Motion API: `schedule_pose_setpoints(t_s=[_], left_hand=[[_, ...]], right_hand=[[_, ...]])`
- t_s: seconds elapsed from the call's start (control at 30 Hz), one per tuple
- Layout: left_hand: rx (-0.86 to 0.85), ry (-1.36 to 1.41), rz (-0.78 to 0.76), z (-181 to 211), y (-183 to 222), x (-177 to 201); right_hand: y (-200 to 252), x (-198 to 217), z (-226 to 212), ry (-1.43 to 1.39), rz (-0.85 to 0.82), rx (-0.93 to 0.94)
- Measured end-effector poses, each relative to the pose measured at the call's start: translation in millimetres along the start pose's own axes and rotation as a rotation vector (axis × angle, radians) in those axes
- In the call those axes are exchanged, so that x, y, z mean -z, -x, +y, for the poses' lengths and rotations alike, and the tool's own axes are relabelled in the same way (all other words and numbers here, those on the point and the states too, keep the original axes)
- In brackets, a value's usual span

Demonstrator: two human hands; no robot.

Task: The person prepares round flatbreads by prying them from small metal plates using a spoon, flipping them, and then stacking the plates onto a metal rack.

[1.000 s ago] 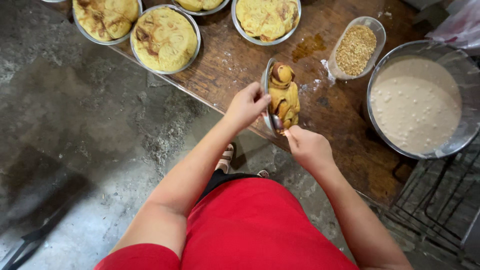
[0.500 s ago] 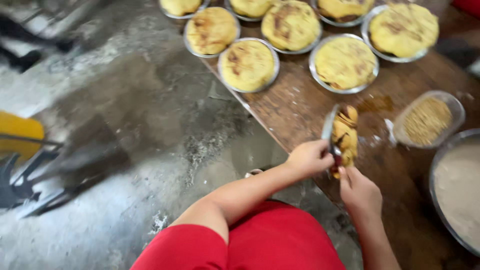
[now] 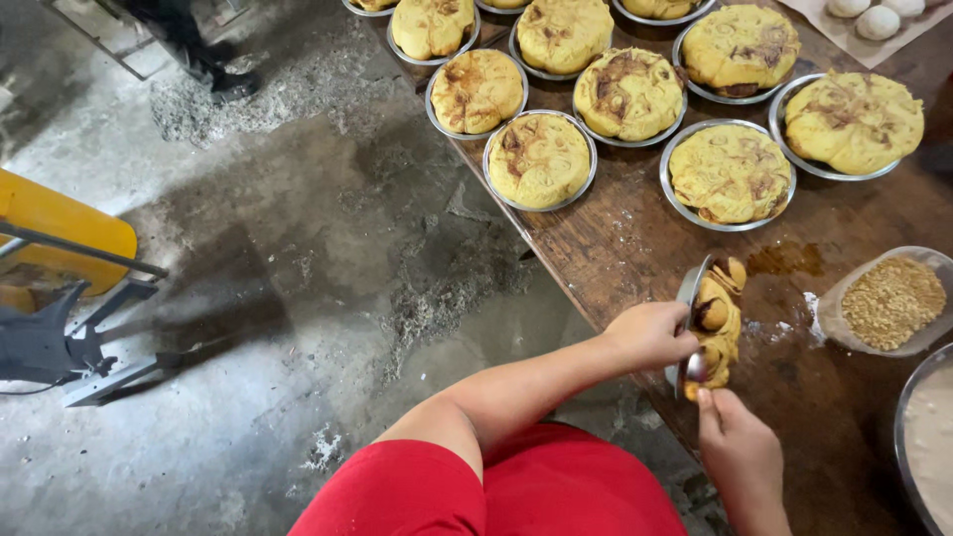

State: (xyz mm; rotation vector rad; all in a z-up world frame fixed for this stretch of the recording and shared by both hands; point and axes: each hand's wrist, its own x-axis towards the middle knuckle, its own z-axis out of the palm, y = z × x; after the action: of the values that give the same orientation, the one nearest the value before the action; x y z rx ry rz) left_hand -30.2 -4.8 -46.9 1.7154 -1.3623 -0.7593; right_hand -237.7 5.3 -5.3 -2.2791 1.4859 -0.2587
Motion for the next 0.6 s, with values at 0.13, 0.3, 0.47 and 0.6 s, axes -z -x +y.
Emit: schedule_pose_setpoints(t_s=[0.13,0.3,0.47,0.6], left_hand=[[0.034,-0.008,-0.015,-1.7,-7.2,6.3],[0.058,0.11,0.07,6.0,9.1,9.4],[0.157,0.093,0.031,7.1,29.1,2.2],[0.137,0.093,0.0,3.5,30.4,1.6]], right_hand=[[-2.8,-18.4,15.0,0.158,0.014,0.103],[-16.4,-12.7,9.2,0.006,-0.051,-0.026],[-16.1,-30.5,2.7,-0.039,-0.044,-0.027],[-19.0,-23.3,8.5,0.164,-0.079,0.038]])
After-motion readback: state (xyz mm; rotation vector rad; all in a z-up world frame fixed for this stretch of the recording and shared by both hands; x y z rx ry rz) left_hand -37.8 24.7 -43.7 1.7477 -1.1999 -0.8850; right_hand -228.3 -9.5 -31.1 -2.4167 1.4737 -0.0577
